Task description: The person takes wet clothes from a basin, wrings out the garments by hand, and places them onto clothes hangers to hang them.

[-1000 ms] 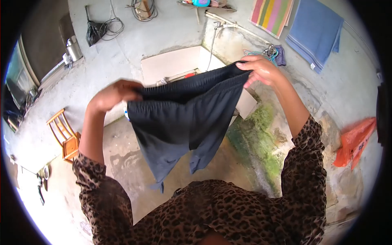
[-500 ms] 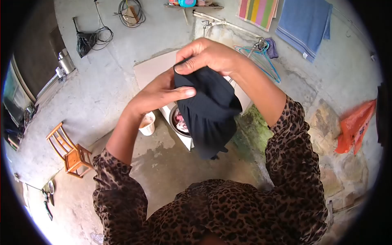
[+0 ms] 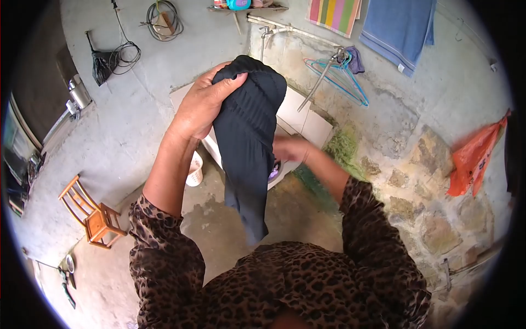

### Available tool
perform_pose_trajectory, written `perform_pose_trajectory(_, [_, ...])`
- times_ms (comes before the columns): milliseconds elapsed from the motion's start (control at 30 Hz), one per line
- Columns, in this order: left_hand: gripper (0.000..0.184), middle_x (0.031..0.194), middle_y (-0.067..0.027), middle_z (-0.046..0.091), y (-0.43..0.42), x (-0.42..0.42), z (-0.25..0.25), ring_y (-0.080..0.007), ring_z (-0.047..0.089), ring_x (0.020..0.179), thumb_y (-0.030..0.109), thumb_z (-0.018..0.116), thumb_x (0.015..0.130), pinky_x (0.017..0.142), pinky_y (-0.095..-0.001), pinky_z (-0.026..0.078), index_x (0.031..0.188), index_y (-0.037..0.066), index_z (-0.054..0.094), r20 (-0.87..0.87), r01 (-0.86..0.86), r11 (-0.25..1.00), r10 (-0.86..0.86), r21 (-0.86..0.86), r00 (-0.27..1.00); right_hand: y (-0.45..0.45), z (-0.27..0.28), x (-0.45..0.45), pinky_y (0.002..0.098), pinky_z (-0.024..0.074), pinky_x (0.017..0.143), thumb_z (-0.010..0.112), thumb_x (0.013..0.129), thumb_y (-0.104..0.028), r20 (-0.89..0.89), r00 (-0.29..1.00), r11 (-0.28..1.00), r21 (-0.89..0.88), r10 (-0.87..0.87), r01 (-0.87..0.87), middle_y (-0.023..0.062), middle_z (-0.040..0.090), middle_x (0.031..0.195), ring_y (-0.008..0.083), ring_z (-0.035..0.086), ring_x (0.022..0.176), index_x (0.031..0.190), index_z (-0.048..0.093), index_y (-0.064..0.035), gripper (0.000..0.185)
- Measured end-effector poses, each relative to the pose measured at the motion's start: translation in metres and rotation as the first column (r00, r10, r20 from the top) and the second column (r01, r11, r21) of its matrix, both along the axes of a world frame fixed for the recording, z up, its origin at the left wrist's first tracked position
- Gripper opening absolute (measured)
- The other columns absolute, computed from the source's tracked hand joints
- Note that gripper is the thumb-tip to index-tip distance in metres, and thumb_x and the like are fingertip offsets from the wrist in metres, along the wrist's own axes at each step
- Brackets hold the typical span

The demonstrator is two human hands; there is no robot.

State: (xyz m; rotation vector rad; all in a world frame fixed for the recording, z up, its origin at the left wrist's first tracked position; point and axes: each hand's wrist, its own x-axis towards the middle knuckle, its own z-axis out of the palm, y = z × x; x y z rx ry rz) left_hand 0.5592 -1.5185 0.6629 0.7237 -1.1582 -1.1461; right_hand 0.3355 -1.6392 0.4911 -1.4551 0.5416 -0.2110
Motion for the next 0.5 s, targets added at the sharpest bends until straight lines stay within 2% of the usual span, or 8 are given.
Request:
perform_pose_trajectory(33, [0.037, 0.097, -0.0064, 0.065, -0.001, 0.002, -0.001, -0.0112, 0.061, 0.084, 0.025, 0.066, 0.087, 0.077, -0.0241, 0.049, 0.111, -0.002, 0.059, -0.012, -0.024, 1.0, 0.024, 0.016, 1.0, 0.022, 0.004, 0.004, 0.0358, 0.0495, 0.082, 0.056, 0.09, -0.034, 0.027, 0.999, 0.955, 0.297, -0.022, 0.013, 0.0048, 0.054, 0.125, 0.0155, 0.053, 0.11, 0.142, 0.034, -0.0152, 0.06])
perform_pose_trajectory(133, [0.036, 0.095, -0.0049, 0.065, -0.001, 0.008, -0.009, -0.0107, 0.06, 0.083, 0.027, 0.065, 0.088, 0.077, -0.0238, 0.048, 0.11, -0.001, 0.06, -0.06, -0.141, 0.988, 0.145, 0.062, 0.988, 0.028, -0.035, 0.009, 0.0356, 0.0494, 0.083, 0.06, 0.088, -0.025, -0.129, 0.951, 0.772, 0.558, -0.281, 0.304, 0.0041, 0.058, 0.119, 0.0154, 0.056, 0.106, 0.136, 0.043, -0.0142, 0.052])
perform_pose_trajectory(167, [0.035, 0.095, -0.0044, 0.064, 0.001, 0.014, -0.012, -0.0106, 0.06, 0.083, 0.027, 0.065, 0.088, 0.076, -0.0238, 0.048, 0.109, -0.001, 0.06, -0.077, -0.188, 0.979, 0.194, 0.076, 0.978, 0.033, -0.039, 0.006, 0.0346, 0.0493, 0.081, 0.063, 0.086, -0.018, 0.034, 0.953, 0.847, 0.469, -0.3, 0.249, 0.0042, 0.061, 0.113, 0.015, 0.058, 0.102, 0.123, 0.054, -0.0092, 0.039])
perform_pose_trajectory(267, [0.032, 0.094, -0.0013, 0.064, 0.018, 0.044, -0.018, -0.0086, 0.059, 0.081, 0.029, 0.062, 0.089, 0.076, -0.0235, 0.048, 0.105, 0.002, 0.062, -0.048, -0.303, 0.946, 0.31, 0.12, 0.95, 0.052, 0.022, -0.002, 0.0343, 0.0483, 0.082, 0.064, 0.086, -0.017, 0.126, 0.875, 0.812, 0.454, -0.467, 0.368, 0.0047, 0.063, 0.109, 0.0159, 0.059, 0.1, 0.112, 0.059, -0.0059, 0.028])
perform_pose_trajectory(333, [0.029, 0.093, 0.0009, 0.064, 0.029, 0.063, -0.024, -0.0071, 0.057, 0.085, 0.028, 0.061, 0.091, 0.079, -0.0222, 0.044, 0.104, 0.003, 0.063, 0.036, -0.377, 0.923, 0.375, 0.081, 0.926, 0.039, 0.036, -0.02, 0.0308, 0.0471, 0.081, 0.063, 0.087, -0.015, 0.197, 0.89, 0.854, 0.427, -0.411, 0.299, 0.0045, 0.064, 0.105, 0.0142, 0.06, 0.097, 0.108, 0.062, -0.0045, 0.023])
perform_pose_trajectory(400, [0.026, 0.093, 0.0017, 0.063, 0.04, 0.075, -0.031, -0.0075, 0.056, 0.088, 0.027, 0.061, 0.091, 0.082, -0.0227, 0.042, 0.103, 0.004, 0.064, 0.11, -0.434, 0.9, 0.427, 0.039, 0.897, 0.036, 0.056, -0.027, 0.0275, 0.0461, 0.079, 0.062, 0.089, -0.013, 0.365, 0.849, 0.924, 0.134, -0.383, 0.359, 0.0028, 0.064, 0.101, 0.0115, 0.059, 0.092, 0.107, 0.061, -0.0028, 0.021])
perform_pose_trajectory(433, [0.025, 0.094, 0.0015, 0.063, 0.045, 0.078, -0.035, -0.008, 0.056, 0.088, 0.025, 0.061, 0.09, 0.083, -0.0231, 0.041, 0.103, 0.004, 0.064, 0.116, -0.451, 0.891, 0.442, 0.059, 0.889, 0.039, 0.069, -0.028, 0.0256, 0.0449, 0.078, 0.06, 0.09, -0.011, 0.348, 0.862, 0.892, -0.128, -0.37, 0.434, 0.0019, 0.064, 0.096, 0.0098, 0.058, 0.088, 0.105, 0.061, -0.0018, 0.017])
perform_pose_trajectory(500, [0.024, 0.094, 0.001, 0.063, 0.052, 0.083, -0.043, -0.0089, 0.056, 0.089, 0.023, 0.063, 0.089, 0.085, -0.0238, 0.04, 0.103, 0.004, 0.064, 0.133, -0.478, 0.874, 0.465, 0.092, 0.875, 0.046, 0.082, -0.03, 0.0257, 0.045, 0.078, 0.059, 0.091, -0.01, 0.386, 0.82, 0.885, -0.02, -0.423, 0.466, 0.0018, 0.063, 0.091, 0.0101, 0.058, 0.086, 0.102, 0.061, -0.0012, 0.015])
